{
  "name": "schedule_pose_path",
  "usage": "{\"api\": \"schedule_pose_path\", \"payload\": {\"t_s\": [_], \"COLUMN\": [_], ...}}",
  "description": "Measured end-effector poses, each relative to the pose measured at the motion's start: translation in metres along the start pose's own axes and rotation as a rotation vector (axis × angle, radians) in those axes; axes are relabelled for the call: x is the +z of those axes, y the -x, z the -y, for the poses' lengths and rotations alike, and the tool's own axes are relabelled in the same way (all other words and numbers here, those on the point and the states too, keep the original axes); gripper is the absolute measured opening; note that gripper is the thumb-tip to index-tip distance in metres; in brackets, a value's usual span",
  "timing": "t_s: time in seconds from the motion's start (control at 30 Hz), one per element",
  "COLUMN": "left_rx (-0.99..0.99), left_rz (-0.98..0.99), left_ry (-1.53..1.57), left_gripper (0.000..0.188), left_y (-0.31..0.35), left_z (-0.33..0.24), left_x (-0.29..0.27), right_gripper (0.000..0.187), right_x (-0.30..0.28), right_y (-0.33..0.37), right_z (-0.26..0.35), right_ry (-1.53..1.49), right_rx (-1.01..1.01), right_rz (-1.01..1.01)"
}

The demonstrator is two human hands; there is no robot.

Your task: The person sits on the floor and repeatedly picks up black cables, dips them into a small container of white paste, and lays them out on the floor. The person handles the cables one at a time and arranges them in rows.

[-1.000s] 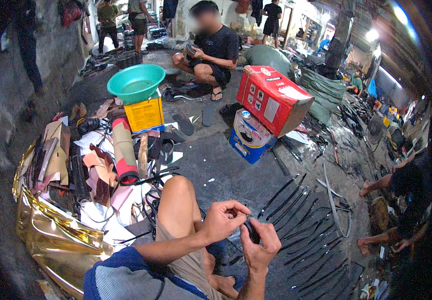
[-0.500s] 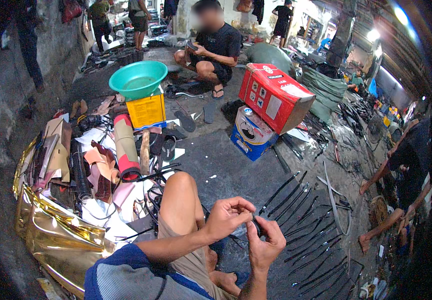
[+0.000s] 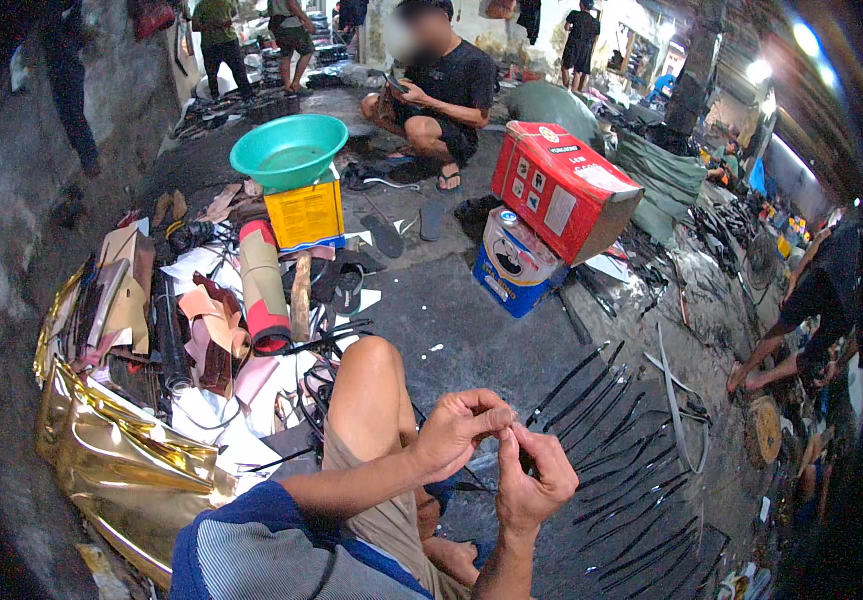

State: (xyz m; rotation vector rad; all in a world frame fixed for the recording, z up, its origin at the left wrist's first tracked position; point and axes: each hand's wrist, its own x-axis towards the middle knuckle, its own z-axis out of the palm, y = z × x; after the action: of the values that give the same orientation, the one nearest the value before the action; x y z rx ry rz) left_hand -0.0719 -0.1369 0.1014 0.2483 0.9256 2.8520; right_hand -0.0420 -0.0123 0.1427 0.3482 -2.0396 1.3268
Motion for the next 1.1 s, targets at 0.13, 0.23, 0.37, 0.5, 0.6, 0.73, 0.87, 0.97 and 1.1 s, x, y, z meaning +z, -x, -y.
{"api": "schedule_pose_path", "payload": {"t_s": [0.13, 0.23, 0.37, 0.5, 0.6, 0.73, 0.87, 0.97, 1.1], "left_rx": [0.014, 0.054, 0.086, 0.095, 0.140, 0.209, 0.219, 0.215, 0.143], "left_rz": [0.019, -0.031, -0.132, -0.167, -0.186, -0.253, -0.312, -0.400, -0.562], "left_ry": [-0.078, -0.117, -0.144, -0.194, -0.233, -0.252, -0.306, -0.371, -0.468], "left_gripper": [0.008, 0.008, 0.007, 0.009, 0.004, 0.009, 0.008, 0.011, 0.016], "left_y": [0.000, -0.003, -0.020, -0.031, -0.043, -0.066, -0.105, -0.131, -0.166], "left_z": [-0.007, -0.009, -0.020, -0.031, -0.039, -0.057, -0.065, -0.071, -0.059], "left_x": [0.002, 0.003, -0.004, -0.014, -0.031, -0.046, -0.073, -0.100, -0.140], "right_gripper": [0.013, 0.013, 0.013, 0.012, 0.012, 0.013, 0.015, 0.014, 0.014], "right_x": [0.000, -0.002, -0.008, -0.010, -0.014, -0.023, -0.036, -0.043, -0.063], "right_y": [0.003, 0.007, 0.018, 0.034, 0.046, 0.065, 0.085, 0.098, 0.131], "right_z": [0.004, 0.005, 0.004, 0.000, 0.000, -0.007, -0.016, -0.016, -0.024], "right_ry": [0.012, 0.023, 0.068, 0.110, 0.117, 0.139, 0.177, 0.181, 0.252], "right_rx": [0.012, 0.020, 0.030, 0.056, 0.108, 0.133, 0.210, 0.231, 0.373], "right_rz": [0.012, 0.014, 0.020, 0.027, 0.036, 0.066, 0.091, 0.084, 0.121]}}
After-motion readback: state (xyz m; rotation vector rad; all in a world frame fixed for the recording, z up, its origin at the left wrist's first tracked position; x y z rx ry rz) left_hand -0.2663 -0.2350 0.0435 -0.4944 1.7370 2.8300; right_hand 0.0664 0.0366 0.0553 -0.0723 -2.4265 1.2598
